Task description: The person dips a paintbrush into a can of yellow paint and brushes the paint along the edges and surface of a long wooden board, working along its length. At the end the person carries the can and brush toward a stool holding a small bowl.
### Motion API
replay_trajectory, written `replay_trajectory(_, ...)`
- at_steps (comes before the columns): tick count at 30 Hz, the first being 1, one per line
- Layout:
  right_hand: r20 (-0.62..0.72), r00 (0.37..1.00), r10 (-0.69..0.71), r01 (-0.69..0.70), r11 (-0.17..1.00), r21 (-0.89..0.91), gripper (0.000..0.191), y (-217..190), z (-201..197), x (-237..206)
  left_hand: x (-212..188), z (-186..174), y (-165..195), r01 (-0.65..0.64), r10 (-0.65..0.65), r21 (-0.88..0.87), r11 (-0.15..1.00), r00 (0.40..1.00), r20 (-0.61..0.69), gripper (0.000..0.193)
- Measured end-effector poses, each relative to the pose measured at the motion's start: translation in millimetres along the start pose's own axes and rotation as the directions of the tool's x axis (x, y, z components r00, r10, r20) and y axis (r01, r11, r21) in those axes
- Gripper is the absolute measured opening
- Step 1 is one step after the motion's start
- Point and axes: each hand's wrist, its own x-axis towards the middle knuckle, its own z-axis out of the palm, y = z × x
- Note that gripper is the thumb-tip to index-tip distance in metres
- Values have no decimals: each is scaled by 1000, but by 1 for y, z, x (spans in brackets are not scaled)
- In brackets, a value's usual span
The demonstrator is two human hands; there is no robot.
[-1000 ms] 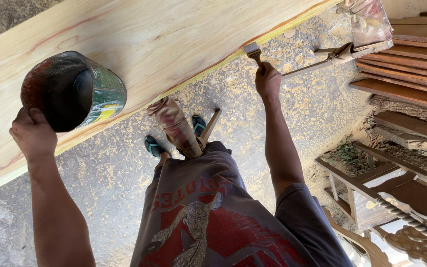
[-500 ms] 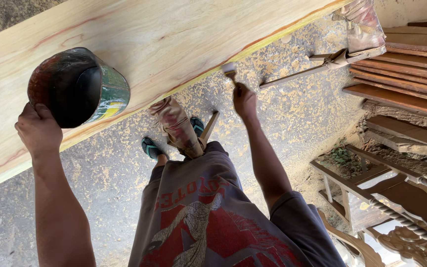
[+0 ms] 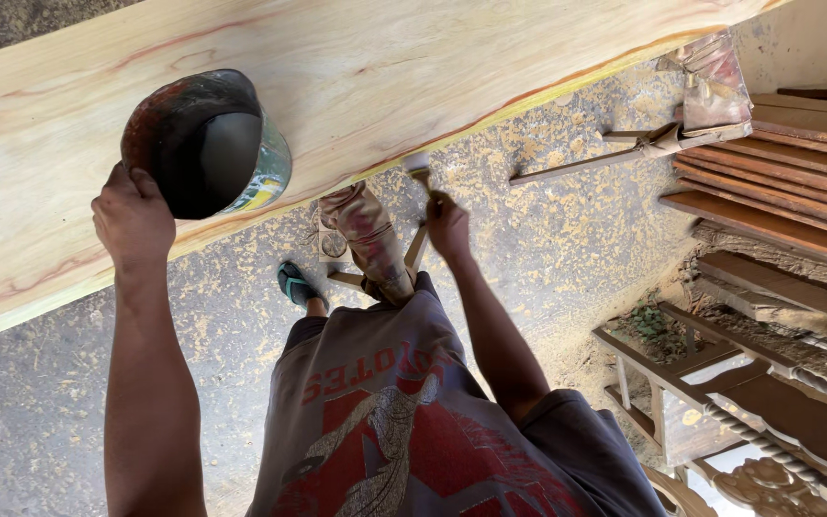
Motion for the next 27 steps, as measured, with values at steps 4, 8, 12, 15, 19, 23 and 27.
replay_trajectory(4,65,963,262,-259,964,-50,25,-13,4,-15,1,0,0,-6,5,-20,1000,1000,-5,24)
replay_trajectory(8,-170,985,-17,-2,994,-113,18,-11,-8,3,4,2,-3,-4,4,-7,1000,1000,-7,23)
replay_trajectory(12,60,995,77,-67,986,-155,19,-34,26,-13,5,4,-3,22,-22,-4,1000,1000,19,25)
replay_trajectory(15,160,983,-94,110,990,-91,17,-69,73,-50,4,4,-2,44,-43,-15,999,998,51,25)
replay_trajectory(19,192,959,-206,207,978,15,20,-95,98,-74,5,2,-2,25,-23,-25,999,999,46,27)
replay_trajectory(23,145,989,-37,65,979,-195,21,-82,71,-52,8,0,-4,18,-17,-20,1000,998,59,29)
replay_trajectory(27,-33,978,-206,191,947,-257,18,-80,53,-42,9,-2,-7,11,-9,-28,1000,996,86,30)
